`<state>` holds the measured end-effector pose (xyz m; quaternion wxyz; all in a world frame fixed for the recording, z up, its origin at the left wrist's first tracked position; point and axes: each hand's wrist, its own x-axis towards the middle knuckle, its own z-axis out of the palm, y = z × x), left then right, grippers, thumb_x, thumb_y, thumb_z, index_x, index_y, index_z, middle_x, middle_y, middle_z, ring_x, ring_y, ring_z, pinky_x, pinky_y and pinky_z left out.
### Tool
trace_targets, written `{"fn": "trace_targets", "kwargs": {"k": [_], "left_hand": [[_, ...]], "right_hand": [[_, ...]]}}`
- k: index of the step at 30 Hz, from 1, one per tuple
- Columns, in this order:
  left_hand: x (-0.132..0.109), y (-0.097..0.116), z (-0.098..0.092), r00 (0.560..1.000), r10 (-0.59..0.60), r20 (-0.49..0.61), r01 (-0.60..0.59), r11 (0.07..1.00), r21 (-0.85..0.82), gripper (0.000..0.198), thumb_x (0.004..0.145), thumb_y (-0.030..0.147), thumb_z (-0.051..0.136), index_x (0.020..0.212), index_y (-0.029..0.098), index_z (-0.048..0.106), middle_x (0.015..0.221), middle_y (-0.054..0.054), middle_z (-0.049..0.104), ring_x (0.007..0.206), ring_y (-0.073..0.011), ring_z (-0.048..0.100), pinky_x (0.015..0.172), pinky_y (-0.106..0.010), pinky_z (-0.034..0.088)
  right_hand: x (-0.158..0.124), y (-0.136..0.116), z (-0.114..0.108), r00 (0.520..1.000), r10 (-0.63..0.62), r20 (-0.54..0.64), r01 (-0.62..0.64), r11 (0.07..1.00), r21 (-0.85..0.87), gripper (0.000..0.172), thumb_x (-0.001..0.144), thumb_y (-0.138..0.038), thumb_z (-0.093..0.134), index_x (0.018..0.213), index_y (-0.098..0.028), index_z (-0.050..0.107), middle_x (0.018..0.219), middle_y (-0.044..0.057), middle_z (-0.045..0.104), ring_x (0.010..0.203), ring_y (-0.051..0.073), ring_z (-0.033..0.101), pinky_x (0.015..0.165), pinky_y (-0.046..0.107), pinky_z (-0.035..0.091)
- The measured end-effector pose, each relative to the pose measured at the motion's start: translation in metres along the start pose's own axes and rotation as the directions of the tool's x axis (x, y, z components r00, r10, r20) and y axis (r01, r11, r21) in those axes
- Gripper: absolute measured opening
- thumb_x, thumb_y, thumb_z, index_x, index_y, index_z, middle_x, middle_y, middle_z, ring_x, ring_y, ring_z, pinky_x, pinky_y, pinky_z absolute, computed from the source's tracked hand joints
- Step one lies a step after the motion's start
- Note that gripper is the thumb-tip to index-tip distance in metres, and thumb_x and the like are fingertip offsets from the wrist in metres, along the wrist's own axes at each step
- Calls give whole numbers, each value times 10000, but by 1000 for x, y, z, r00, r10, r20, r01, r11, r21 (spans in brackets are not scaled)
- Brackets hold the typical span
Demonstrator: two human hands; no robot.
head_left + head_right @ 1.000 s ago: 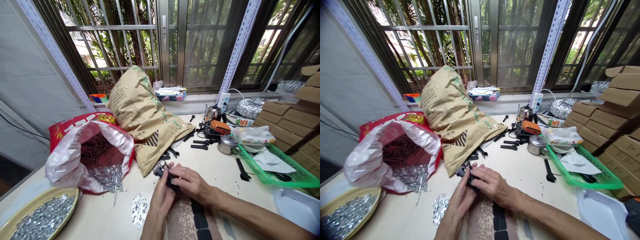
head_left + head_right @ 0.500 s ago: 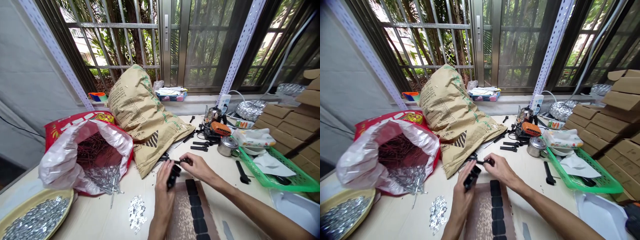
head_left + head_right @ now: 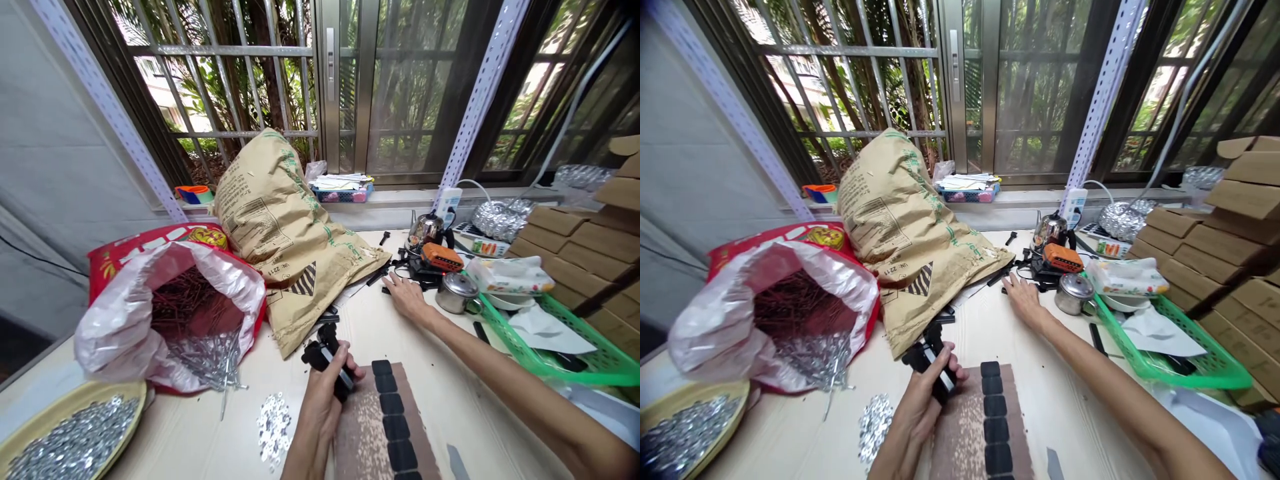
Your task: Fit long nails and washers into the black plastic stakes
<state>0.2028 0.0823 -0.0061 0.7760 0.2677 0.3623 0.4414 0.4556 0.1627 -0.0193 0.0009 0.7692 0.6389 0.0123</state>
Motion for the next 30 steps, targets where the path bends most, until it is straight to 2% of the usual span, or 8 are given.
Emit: {"fn": "trace_targets", "kwargs": {"k": [3,7,12,14,16,20,25,30], "left_hand": [[-2,0,1,1000,11,18,-12,1000,27,419,684,305,745,1020,116,580,638,-2,595,588,-138,608,624,-272,493],[-3,1,1,999,33,21,-34,999,36,468,686,299,747,1079,118,569,716,-28,624,611,-144,623,600,-263,494],[-2,2,-1,1000,-23,16,23,999,-30,500,698,311,740,1128,144,548,796,-48,641,634,-164,642,584,-286,513],[-3,1,-1,996,-84,27,85,995,-50,514,703,319,735,1148,148,543,821,-60,652,651,-180,652,599,-309,525],[-7,0,0,989,-133,63,138,987,-82,491,719,347,719,1136,141,563,852,-79,667,693,-196,662,639,-327,533],[-26,7,3,983,-100,154,127,975,-180,446,721,411,700,1043,109,633,916,-117,690,863,-234,652,787,-350,512],[-64,27,-6,950,-43,309,90,986,-140,479,650,313,780,1063,102,659,1047,-148,676,1073,-292,569,946,-394,414],[-91,30,-39,952,-67,299,103,989,-107,462,583,303,822,971,83,701,1007,-157,688,1113,-319,542,977,-407,378]], "right_hand": [[13,7,-3,998,-4,57,7,998,-56,610,761,-55,506,1349,-156,376,1190,178,544,1090,303,496,826,392,398],[17,9,-15,995,-53,84,59,996,-64,337,719,-83,564,1050,-118,620,968,150,627,966,281,571,779,347,417],[-34,-16,-35,956,-234,-175,242,970,25,347,808,-190,535,1154,-166,555,1108,104,574,1035,227,534,870,322,425],[-67,-29,-42,795,-393,-462,478,874,81,350,840,-174,511,1189,-166,529,1143,105,558,1043,207,530,888,316,440],[-97,-42,-49,520,-523,-675,718,696,14,328,855,-139,507,1181,-158,542,1145,125,561,1023,207,544,856,328,472],[-130,-59,-62,178,-712,-679,893,406,-192,336,844,-98,555,1175,-156,566,1153,129,580,970,198,575,816,334,515],[-148,-78,-64,14,-776,-630,945,215,-245,317,832,-139,604,1148,-158,586,1150,106,592,1159,230,501,985,369,461],[-175,-114,-55,80,-780,-621,992,120,-23,397,898,-74,437,1294,-103,427,1267,166,509,1286,237,367,1037,414,397]]}}
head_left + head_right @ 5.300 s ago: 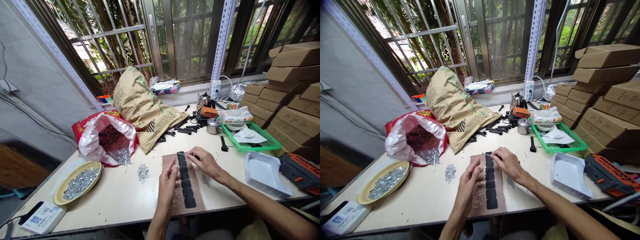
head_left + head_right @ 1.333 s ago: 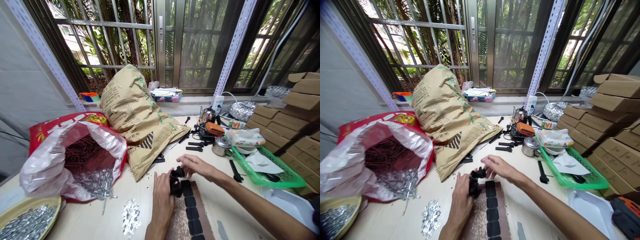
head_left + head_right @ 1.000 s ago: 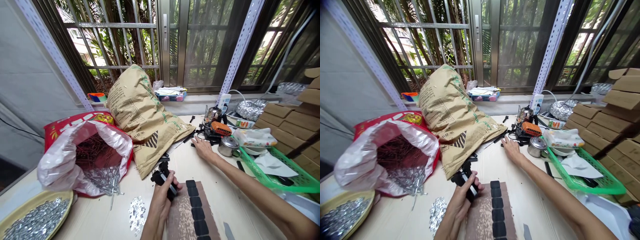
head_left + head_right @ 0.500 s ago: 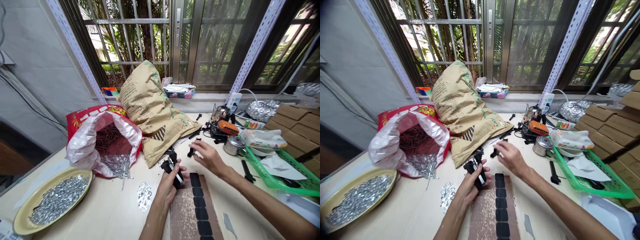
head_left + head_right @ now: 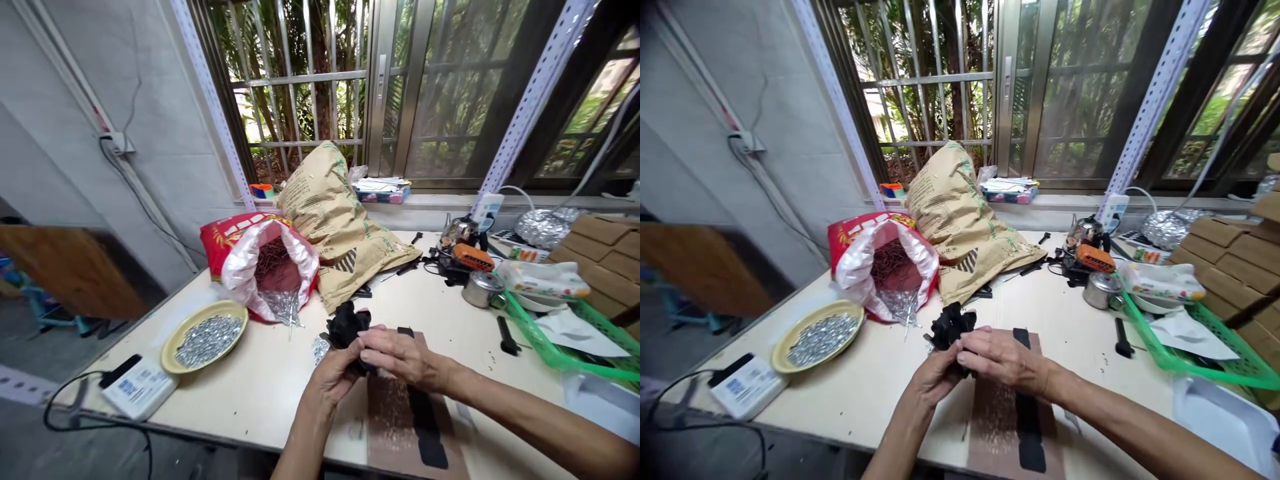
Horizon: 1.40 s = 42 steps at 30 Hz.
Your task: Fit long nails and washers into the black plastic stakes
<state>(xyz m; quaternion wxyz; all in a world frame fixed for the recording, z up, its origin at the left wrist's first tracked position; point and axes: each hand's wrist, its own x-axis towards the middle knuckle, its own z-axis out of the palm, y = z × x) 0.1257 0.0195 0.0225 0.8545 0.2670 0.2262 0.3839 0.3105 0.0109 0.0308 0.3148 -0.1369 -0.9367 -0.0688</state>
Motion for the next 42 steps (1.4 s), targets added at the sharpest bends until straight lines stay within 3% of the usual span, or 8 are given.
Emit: {"fn": "trace_targets", "kwargs": {"k": [9,14,17,20,26,30,37,42], "left_hand": [[-63,-5,-34,928,283,-241,-289,957,12,514,637,175,783,1126,201,629,1081,-59,669,1089,-208,566,950,-319,413],[-83,-10,-49,847,294,-442,-272,956,114,390,565,151,816,928,129,677,826,-57,693,754,-172,645,784,-311,497],[-91,-4,-55,821,310,-480,-318,946,67,396,631,191,779,998,144,638,767,-29,664,685,-155,634,770,-370,518],[-97,4,-55,833,276,-479,-312,950,6,468,694,228,735,1129,203,564,862,-40,668,829,-201,644,776,-423,521],[-102,6,-61,679,497,-541,-389,868,310,392,639,237,770,1009,202,645,781,9,647,692,-136,612,792,-342,491],[-107,9,-76,583,509,-633,-197,844,498,298,584,250,793,859,170,710,895,-55,699,912,-218,618,937,-365,408],[-92,17,-77,610,579,-541,-358,811,463,241,564,148,776,785,187,691,830,-52,701,975,-273,600,906,-389,437],[-81,15,-74,669,582,-462,-371,801,470,202,581,112,716,760,190,663,775,-26,665,902,-242,595,829,-345,465]], "right_hand": [[42,-61,65,919,350,-181,-267,891,368,560,761,14,351,1290,-169,361,1305,148,376,1272,220,349,1011,420,409],[68,-41,87,851,505,-141,-404,802,440,451,819,-55,360,1249,-184,399,1200,123,484,1130,200,483,915,380,475],[92,-1,99,711,698,85,-700,692,175,328,906,-161,375,1220,-173,471,1037,80,577,961,160,562,826,298,486],[115,28,121,572,768,288,-772,623,-125,233,888,-277,492,1052,-168,617,1010,89,608,993,206,556,833,311,454],[130,39,151,487,802,347,-781,577,-238,207,861,-120,451,890,-87,653,960,175,641,933,244,585,772,326,436],[115,40,112,513,807,294,-790,577,-206,207,834,-70,447,902,-96,641,896,135,657,848,205,606,739,293,440],[113,-4,10,797,598,-82,-568,789,232,146,850,-142,488,908,-171,618,888,50,630,801,151,591,720,270,479],[125,-32,-2,820,501,-276,-410,851,329,121,834,-134,514,909,-192,589,809,20,624,716,130,581,660,254,485]]}}
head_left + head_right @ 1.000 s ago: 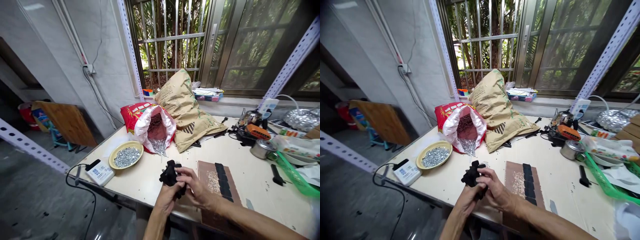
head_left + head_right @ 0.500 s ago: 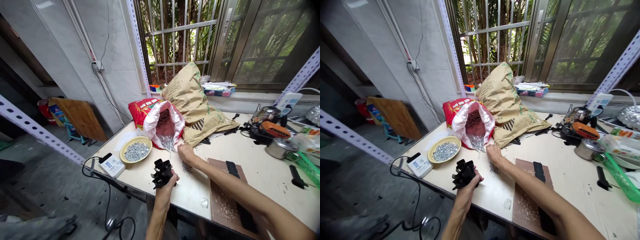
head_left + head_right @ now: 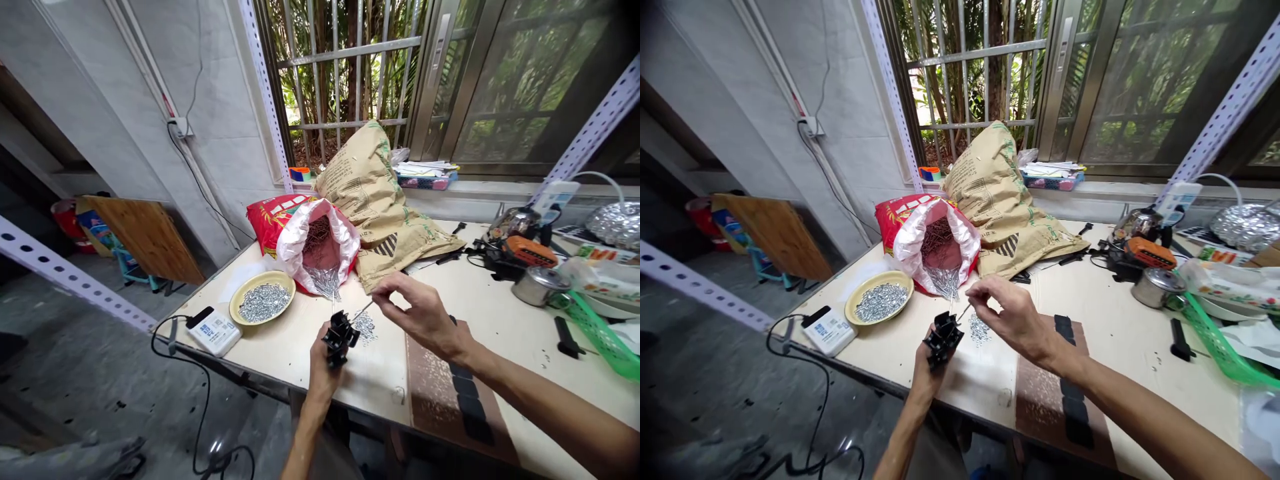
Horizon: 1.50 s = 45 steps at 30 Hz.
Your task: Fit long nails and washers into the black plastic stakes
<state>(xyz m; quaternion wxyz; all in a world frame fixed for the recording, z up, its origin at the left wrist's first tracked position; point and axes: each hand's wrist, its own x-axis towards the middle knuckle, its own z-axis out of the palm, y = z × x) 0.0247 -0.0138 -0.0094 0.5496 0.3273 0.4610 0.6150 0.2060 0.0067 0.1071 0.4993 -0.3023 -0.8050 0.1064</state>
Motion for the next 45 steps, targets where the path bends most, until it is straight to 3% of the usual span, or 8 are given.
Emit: {"fn": "trace_targets", "kwargs": {"k": [10,17,21,24,31,36,41,45], "left_hand": [[-9,-1,0,958,223,178,-267,922,280,274,614,25,630,822,198,678,799,-6,644,762,-177,551,800,-285,414],[-5,-13,-14,997,71,24,-73,993,91,289,495,-22,676,690,188,642,660,-3,611,813,-224,568,803,-315,442],[-7,-14,-18,996,-51,-66,47,997,-59,358,523,67,725,845,204,647,714,-35,647,918,-265,583,807,-345,468],[-7,-17,-21,995,-56,-86,50,996,-73,385,529,86,738,881,206,640,726,-37,653,956,-270,579,805,-328,477],[0,-20,-26,995,100,-22,-93,973,213,322,544,90,750,829,211,663,856,-23,656,951,-240,564,883,-335,439],[-3,-18,-17,999,-28,-19,30,995,93,251,601,142,717,837,212,669,820,-32,672,957,-256,584,795,-324,483],[-7,-9,-14,996,-16,-87,29,989,145,397,546,194,781,925,209,664,848,-71,702,1021,-298,585,853,-380,470],[-10,2,-12,994,12,-106,14,970,243,401,511,244,806,887,189,677,884,-83,706,1046,-307,579,922,-405,430]], "right_hand": [[7,2,14,997,7,72,-13,997,75,45,848,-160,541,872,-169,578,787,20,627,692,110,582,633,213,471],[10,12,34,989,-96,115,95,995,7,105,888,-179,492,828,-169,578,760,24,611,677,113,561,628,219,448],[15,15,40,978,50,204,-62,997,56,72,878,-183,512,838,-167,569,766,16,614,681,114,564,621,216,445],[18,19,42,957,100,273,-134,985,110,34,862,-197,548,865,-165,559,761,1,611,668,104,563,601,198,440],[12,13,39,927,-122,354,141,990,-28,131,899,-137,443,837,-171,553,755,8,559,668,101,507,614,200,404],[15,5,33,883,-83,461,114,993,-42,111,915,-227,493,974,-157,556,879,40,576,768,123,530,685,218,436],[16,57,53,928,-7,374,99,969,-228,166,915,-276,504,992,-171,608,1044,72,549,902,146,525,786,262,430],[-2,103,94,840,31,542,258,856,-448,180,913,-147,472,952,-187,643,917,66,561,833,166,494,688,277,396]]}}
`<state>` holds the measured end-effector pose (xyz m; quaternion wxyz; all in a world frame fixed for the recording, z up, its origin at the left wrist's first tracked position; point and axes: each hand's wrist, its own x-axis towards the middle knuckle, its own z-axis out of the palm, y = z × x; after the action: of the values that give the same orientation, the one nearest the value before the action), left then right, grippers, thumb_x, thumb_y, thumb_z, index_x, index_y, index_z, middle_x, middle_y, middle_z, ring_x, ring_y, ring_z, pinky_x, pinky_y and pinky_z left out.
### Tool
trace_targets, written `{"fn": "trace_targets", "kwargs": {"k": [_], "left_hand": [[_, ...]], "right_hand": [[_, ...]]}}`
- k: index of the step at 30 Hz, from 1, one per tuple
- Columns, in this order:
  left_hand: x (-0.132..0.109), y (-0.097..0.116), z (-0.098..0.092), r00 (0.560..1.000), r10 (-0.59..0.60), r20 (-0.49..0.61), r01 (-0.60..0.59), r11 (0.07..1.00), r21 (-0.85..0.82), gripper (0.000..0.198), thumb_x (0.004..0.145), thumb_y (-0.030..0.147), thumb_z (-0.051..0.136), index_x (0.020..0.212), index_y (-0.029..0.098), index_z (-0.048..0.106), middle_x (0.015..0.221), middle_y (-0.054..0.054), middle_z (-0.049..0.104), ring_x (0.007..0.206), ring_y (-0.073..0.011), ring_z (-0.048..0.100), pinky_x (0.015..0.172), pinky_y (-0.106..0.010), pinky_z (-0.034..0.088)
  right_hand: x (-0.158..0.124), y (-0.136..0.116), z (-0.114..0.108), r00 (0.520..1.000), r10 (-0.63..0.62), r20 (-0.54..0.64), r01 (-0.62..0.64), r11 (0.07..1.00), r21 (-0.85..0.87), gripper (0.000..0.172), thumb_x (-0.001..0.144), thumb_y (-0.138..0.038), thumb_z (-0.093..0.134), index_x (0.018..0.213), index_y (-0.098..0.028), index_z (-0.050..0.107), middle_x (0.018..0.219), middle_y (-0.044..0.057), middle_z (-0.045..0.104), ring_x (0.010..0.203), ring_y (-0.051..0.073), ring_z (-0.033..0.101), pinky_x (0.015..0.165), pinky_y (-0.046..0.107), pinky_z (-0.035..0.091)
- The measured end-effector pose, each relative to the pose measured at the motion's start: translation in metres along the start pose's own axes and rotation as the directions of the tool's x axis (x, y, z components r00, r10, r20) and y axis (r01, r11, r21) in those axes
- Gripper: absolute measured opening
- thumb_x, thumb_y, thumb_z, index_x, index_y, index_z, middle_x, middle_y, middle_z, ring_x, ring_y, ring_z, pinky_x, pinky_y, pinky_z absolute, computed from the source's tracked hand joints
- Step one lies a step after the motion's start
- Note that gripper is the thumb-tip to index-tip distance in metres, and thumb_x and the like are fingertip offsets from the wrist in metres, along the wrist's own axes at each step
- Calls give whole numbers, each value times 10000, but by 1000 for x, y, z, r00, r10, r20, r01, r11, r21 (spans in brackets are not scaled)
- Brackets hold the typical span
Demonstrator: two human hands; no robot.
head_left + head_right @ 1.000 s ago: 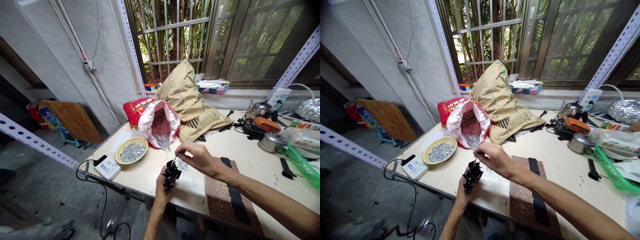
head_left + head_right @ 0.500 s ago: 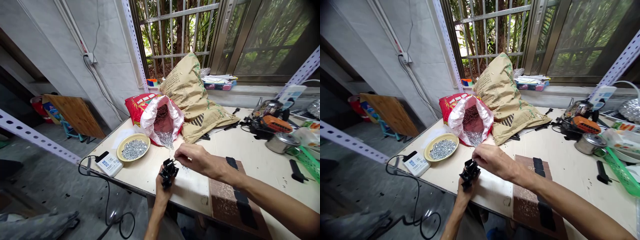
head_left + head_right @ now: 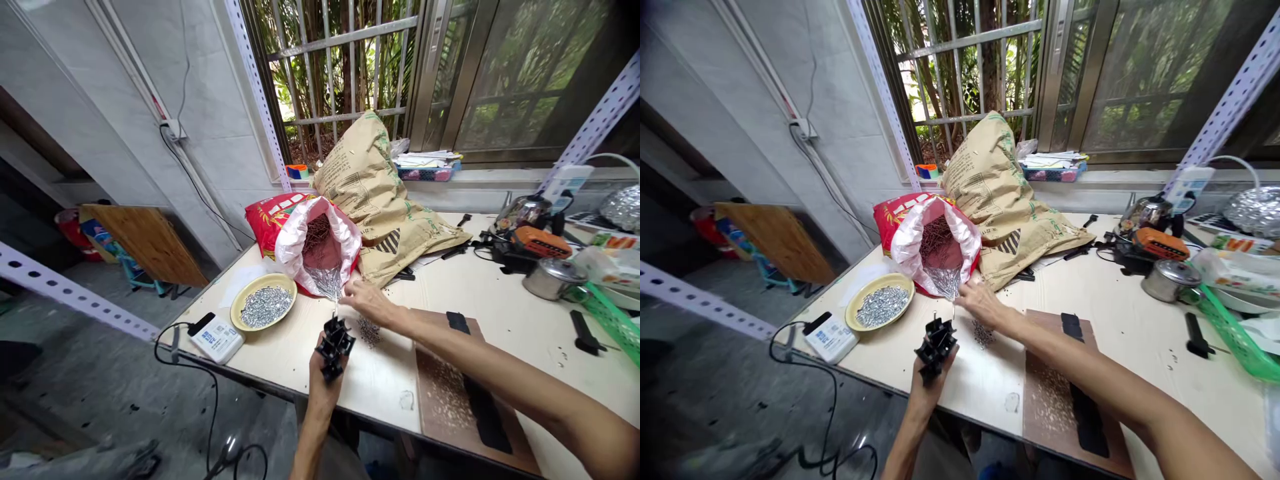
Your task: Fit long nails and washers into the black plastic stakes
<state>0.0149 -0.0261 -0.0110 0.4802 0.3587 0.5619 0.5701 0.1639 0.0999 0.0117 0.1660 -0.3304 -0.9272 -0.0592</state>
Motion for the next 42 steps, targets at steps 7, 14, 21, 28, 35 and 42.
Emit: {"fn": "trace_targets", "kwargs": {"k": [7,14,21,28,35,42], "left_hand": [[-1,15,-4,981,-75,180,92,992,-83,315,645,297,749,924,174,669,876,-62,667,889,-221,607,958,-434,393],[3,20,-14,937,-31,348,176,902,-395,344,711,204,700,1028,183,569,751,11,581,740,-134,587,947,-463,408],[-1,26,2,908,-30,419,168,940,-296,313,723,210,685,1011,176,568,723,20,580,724,-127,568,940,-453,416],[-3,28,2,911,-36,412,137,966,-219,313,711,223,688,1002,176,582,739,12,592,746,-138,564,918,-436,433],[3,19,-13,932,-138,334,136,990,30,274,657,301,737,879,156,671,869,-56,656,855,-206,591,904,-416,442],[4,8,-14,909,-220,355,188,975,121,332,619,331,769,907,178,708,984,-76,684,1000,-264,584,947,-416,432]], "right_hand": [[10,2,49,987,-159,-29,161,979,128,167,887,-124,493,789,-167,621,861,53,597,809,163,511,718,295,413],[5,2,12,909,275,-313,-89,862,500,302,964,-219,337,1252,-152,393,933,78,577,855,157,558,734,306,475],[-3,-40,-54,791,580,-193,119,164,979,315,831,-332,611,1085,-235,450,771,-28,577,679,122,606,651,278,520],[-11,-34,-59,860,503,-89,12,154,988,356,868,-309,543,1202,-222,455,844,-11,575,587,84,582,550,227,486],[-17,-18,-90,996,-25,85,-41,721,692,75,812,-166,606,820,-136,674,753,27,607,676,102,547,617,208,403],[0,-26,-102,985,-22,168,-83,802,592,267,734,-10,507,974,-126,526,670,-32,512,584,89,449,543,190,342]]}}
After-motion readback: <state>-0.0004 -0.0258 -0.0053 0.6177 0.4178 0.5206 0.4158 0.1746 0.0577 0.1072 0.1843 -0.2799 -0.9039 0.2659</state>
